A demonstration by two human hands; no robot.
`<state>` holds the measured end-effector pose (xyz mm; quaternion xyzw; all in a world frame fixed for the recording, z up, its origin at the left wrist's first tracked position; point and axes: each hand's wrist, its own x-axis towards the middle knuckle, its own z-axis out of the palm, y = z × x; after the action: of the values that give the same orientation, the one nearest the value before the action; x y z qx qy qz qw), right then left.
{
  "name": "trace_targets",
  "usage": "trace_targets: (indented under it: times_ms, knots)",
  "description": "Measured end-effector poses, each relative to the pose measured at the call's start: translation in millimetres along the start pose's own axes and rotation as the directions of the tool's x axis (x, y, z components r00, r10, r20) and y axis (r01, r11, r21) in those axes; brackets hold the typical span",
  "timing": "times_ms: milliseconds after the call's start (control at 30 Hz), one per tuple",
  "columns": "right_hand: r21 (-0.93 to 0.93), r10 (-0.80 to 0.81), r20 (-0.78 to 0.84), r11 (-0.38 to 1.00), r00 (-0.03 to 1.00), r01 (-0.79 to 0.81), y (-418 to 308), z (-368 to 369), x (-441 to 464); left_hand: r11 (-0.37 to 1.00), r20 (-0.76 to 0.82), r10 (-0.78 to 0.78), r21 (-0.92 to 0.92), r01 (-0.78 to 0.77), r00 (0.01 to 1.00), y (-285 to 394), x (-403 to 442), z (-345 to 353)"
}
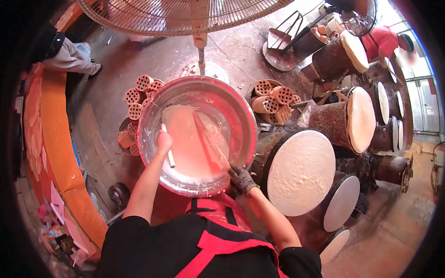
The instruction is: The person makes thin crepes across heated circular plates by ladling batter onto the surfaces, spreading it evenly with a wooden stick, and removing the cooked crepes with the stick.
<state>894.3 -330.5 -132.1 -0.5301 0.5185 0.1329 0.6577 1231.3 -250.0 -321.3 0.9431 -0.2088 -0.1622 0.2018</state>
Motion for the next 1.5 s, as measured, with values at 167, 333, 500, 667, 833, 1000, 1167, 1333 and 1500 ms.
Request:
trace_targets:
  times_ms: [167,333,500,667,833,1000,1167,1333,1500]
  knots:
    - [-0.256,-0.293,-0.051,0.928,0.955,0.271,8.4,13.0,10.5,0.582,0.718,-0.131,-0.503,0.639,0.684,15.8,-11.6,4.1]
    - [-0.625,-0.356,0.047,0.718,0.933,0.306,42.1,12.0,-24.2,0.009,0.807,0.156,-0.578,0.816,0.569,50.0,-80.6,-23.6]
    - [-0.683,-0.558,0.024,0.597,0.829,0.421,69.6,17.2,-80.3,-0.270,0.675,0.273,-0.631,0.728,0.686,70.1,-155.7,-80.3]
    - [-0.580,-0.743,0.107,0.494,0.661,0.648,105.9,8.3,-119.2,-0.405,0.513,0.388,-0.652,0.642,0.766,83.5,-220.8,-152.6]
    - [-0.582,-0.817,0.161,0.374,0.553,0.722,92.7,-18.0,-177.7,-0.254,0.387,0.332,-0.842,0.476,0.860,114.0,-271.2,-251.0]
    - [-0.780,-0.933,0.117,0.127,0.342,0.613,60.6,-48.3,-214.9,0.070,0.137,0.291,-0.990,0.121,0.947,164.6,-318.5,-385.9]
    - [-0.887,-0.995,-0.027,0.068,0.095,0.456,23.2,-51.1,-243.8,0.335,0.199,0.366,-0.940,0.071,0.909,167.5,-309.1,-441.4]
    - [-0.979,-0.980,-0.078,0.111,0.185,0.172,73.2,-15.7,-199.9,-0.008,0.780,0.337,-0.558,0.830,0.528,146.6,-250.4,-388.8]
    - [-0.981,-0.948,-0.097,0.142,0.302,0.132,188.7,-59.6,-247.8,0.077,0.896,0.267,-0.388,0.918,0.356,149.5,-260.7,-335.3]
